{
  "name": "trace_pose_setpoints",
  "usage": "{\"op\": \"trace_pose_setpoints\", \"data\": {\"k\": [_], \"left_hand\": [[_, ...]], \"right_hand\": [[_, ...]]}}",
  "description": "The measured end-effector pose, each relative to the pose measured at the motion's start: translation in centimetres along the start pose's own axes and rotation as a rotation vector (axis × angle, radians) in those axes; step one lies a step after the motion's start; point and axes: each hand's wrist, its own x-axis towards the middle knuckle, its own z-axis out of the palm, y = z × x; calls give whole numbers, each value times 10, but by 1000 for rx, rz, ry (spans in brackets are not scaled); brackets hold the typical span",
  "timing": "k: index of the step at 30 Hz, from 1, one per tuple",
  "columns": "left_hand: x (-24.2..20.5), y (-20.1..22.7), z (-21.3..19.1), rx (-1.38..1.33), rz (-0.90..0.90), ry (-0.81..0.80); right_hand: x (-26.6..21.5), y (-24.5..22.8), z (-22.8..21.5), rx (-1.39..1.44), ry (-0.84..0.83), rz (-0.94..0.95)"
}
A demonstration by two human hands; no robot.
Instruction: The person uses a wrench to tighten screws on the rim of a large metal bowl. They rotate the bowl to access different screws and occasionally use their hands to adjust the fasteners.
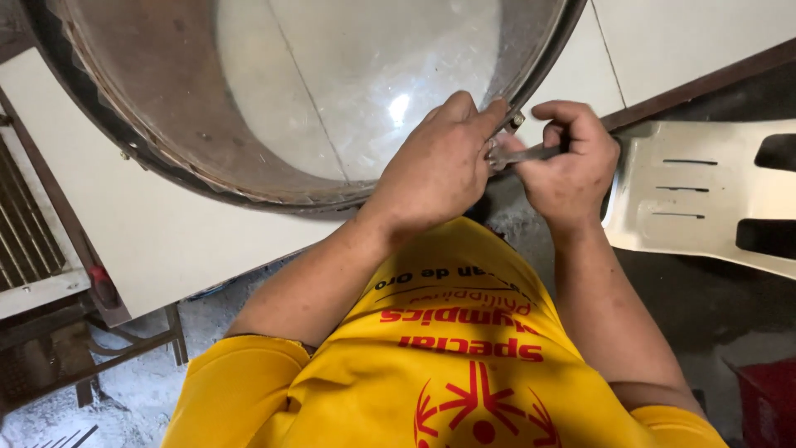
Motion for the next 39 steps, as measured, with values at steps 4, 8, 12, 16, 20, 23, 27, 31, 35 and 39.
{"op": "trace_pose_setpoints", "data": {"k": [4,8,12,16,20,23,27,31,35,39], "left_hand": [[1,-9,10,17,75,95],[0,-6,6,-12,57,76],[2,-13,13,25,96,125],[0,-6,6,-17,32,48],[0,-3,5,-10,38,56],[2,-1,1,-9,19,41],[1,-6,8,1,52,78],[1,-3,3,5,38,69],[-1,-5,5,-2,45,69],[0,-6,7,-13,71,88]], "right_hand": [[3,-4,-3,-9,-14,-186],[4,1,-1,39,4,-52],[4,1,0,-44,11,-212],[0,1,2,52,1,-15],[3,-1,2,-59,47,-238],[1,3,3,-12,29,-150],[1,3,8,6,87,-131],[2,0,4,-15,48,-263],[1,6,7,102,62,-103],[8,-3,2,-9,58,-295]]}}
